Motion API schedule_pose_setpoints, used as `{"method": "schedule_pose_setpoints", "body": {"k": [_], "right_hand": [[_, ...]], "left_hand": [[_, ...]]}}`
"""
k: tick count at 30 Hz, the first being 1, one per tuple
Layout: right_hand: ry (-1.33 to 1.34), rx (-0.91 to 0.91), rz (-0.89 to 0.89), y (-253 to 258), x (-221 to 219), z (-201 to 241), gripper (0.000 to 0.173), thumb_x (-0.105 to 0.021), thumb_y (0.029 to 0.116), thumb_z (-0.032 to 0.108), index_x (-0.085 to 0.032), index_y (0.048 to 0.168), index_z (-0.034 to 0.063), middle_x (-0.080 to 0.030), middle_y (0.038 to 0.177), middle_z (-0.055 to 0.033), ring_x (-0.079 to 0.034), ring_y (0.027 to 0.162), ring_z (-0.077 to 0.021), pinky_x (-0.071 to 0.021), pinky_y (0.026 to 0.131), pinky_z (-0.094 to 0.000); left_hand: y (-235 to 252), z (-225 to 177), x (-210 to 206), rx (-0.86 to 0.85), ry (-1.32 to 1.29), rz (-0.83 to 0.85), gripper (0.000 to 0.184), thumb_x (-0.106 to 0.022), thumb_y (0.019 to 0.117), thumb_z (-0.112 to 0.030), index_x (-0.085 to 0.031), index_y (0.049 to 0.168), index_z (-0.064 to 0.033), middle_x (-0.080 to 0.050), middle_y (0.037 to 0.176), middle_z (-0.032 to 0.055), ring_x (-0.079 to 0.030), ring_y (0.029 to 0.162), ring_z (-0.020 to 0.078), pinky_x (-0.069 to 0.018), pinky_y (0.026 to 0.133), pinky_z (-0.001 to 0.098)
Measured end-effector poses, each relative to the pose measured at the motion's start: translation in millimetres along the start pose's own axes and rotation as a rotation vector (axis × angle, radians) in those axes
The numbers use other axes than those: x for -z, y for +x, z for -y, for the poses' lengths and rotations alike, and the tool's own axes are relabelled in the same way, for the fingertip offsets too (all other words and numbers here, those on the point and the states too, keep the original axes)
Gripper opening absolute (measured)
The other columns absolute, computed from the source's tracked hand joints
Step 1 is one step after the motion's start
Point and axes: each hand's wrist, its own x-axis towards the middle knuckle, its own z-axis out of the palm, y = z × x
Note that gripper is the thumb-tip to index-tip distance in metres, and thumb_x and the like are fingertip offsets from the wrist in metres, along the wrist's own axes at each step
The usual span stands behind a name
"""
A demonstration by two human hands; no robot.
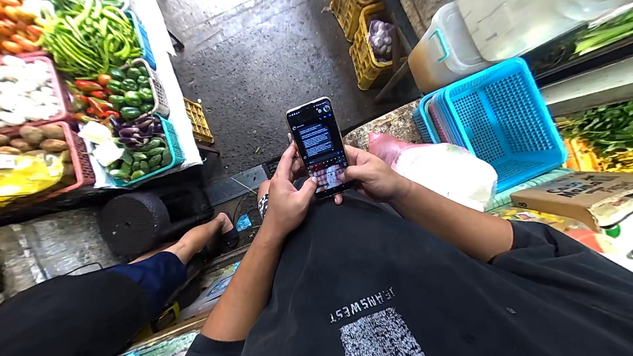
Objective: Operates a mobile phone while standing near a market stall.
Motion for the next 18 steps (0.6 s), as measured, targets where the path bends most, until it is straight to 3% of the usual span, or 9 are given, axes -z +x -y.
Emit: {"method": "schedule_pose_setpoints", "body": {"k": [7, 12, 15, 18], "right_hand": [[-0.016, -0.007, -0.023, 1.1, -2.2, 1.1, 0.046, -0.038, 0.0932, -0.006, -0.049, 0.136, 0.0056, -0.069, 0.113, -0.0188, -0.073, 0.084, -0.0260, -0.0629, 0.059, -0.0379], [-0.063, 0.040, -0.136, 3.7, -11.7, -2.3, 0.028, -0.052, 0.1018, 0.002, -0.055, 0.129, 0.0045, -0.072, 0.102, -0.0190, -0.073, 0.072, -0.0222, -0.0593, 0.051, -0.0307], [-0.024, 0.044, -0.137, 4.4, -9.8, -2.9, 0.027, -0.046, 0.1034, 0.011, -0.057, 0.127, 0.0054, -0.072, 0.101, -0.0176, -0.072, 0.073, -0.0213, -0.0595, 0.052, -0.0314], [-0.002, 0.025, -0.135, 4.7, -7.0, -2.2, 0.040, -0.030, 0.1073, 0.028, -0.058, 0.128, 0.0089, -0.072, 0.106, -0.0167, -0.073, 0.078, -0.0230, -0.0592, 0.052, -0.0335]], "left_hand": [[-0.6, -1.3, 0.0, 0.007, -0.006, -0.008, 0.073, -0.058, 0.0904, -0.001, -0.032, 0.158, -0.0076, -0.067, 0.130, 0.0119, -0.069, 0.114, 0.0227, -0.0596, 0.096, 0.0404], [-1.1, -1.9, -1.8, 0.009, 0.011, -0.020, 0.075, -0.060, 0.0891, -0.002, -0.032, 0.158, -0.0073, -0.067, 0.130, 0.0113, -0.069, 0.113, 0.0220, -0.0603, 0.095, 0.0402], [-1.1, -1.5, -1.6, 0.020, 0.023, -0.024, 0.074, -0.060, 0.0900, -0.003, -0.032, 0.158, -0.0085, -0.068, 0.130, 0.0102, -0.069, 0.113, 0.0212, -0.0603, 0.095, 0.0396], [-0.7, -0.8, -1.7, 0.020, 0.033, -0.029, 0.074, -0.061, 0.0901, -0.003, -0.032, 0.158, -0.0092, -0.069, 0.127, 0.0097, -0.070, 0.111, 0.0210, -0.0607, 0.094, 0.0401]]}}
